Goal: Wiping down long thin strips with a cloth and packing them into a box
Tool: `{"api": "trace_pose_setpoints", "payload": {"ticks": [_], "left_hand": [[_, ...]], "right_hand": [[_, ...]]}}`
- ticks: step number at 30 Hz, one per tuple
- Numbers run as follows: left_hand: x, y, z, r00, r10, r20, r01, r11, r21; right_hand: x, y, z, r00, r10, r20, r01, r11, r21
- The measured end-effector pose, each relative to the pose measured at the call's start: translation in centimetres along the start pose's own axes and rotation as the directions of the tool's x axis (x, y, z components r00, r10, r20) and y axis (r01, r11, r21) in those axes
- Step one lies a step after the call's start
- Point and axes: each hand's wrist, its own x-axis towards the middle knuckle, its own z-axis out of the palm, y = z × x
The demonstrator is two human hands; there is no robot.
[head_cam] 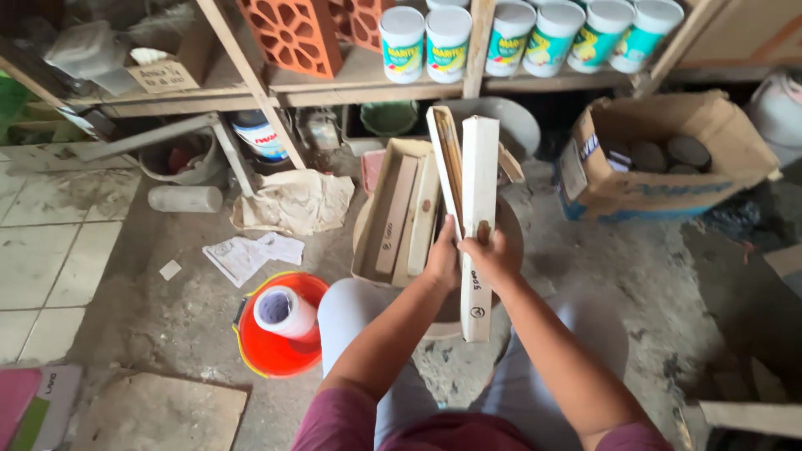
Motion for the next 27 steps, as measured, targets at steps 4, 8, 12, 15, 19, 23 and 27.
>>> {"api": "trace_pose_setpoints", "payload": {"ticks": [4,8,12,15,19,23,27], "left_hand": [[4.2,4.0,-1.1,0.995,-0.004,0.103,0.014,0.995,-0.096],[6.6,6.4,-2.5,0.992,0.109,-0.069,-0.112,0.993,-0.030],[5.5,7.4,-1.5,0.965,0.169,-0.202,-0.163,0.985,0.049],[1.7,9.7,2.4,0.953,0.203,-0.225,-0.180,0.977,0.118],[1.7,7.7,1.3,0.962,0.221,-0.162,-0.165,0.939,0.301],[3.5,5.2,0.0,0.935,0.250,-0.253,-0.128,0.901,0.415],[2.8,3.7,0.4,0.954,0.213,-0.209,-0.127,0.924,0.361]], "right_hand": [[2.3,-5.7,-1.3,0.995,0.056,0.087,-0.053,0.998,-0.040],[5.0,-7.7,-1.1,0.970,0.045,0.238,-0.109,0.959,0.262],[8.2,-3.9,-0.7,0.912,-0.269,0.310,-0.046,0.685,0.727],[8.8,-4.9,-1.3,0.890,-0.353,0.289,-0.003,0.628,0.778],[8.8,-4.0,0.4,0.923,-0.295,0.246,0.017,0.671,0.741],[9.3,-4.6,1.0,0.962,-0.175,0.210,0.112,0.953,0.281],[8.1,-7.9,-0.9,0.981,-0.003,0.193,-0.020,0.992,0.121]]}}
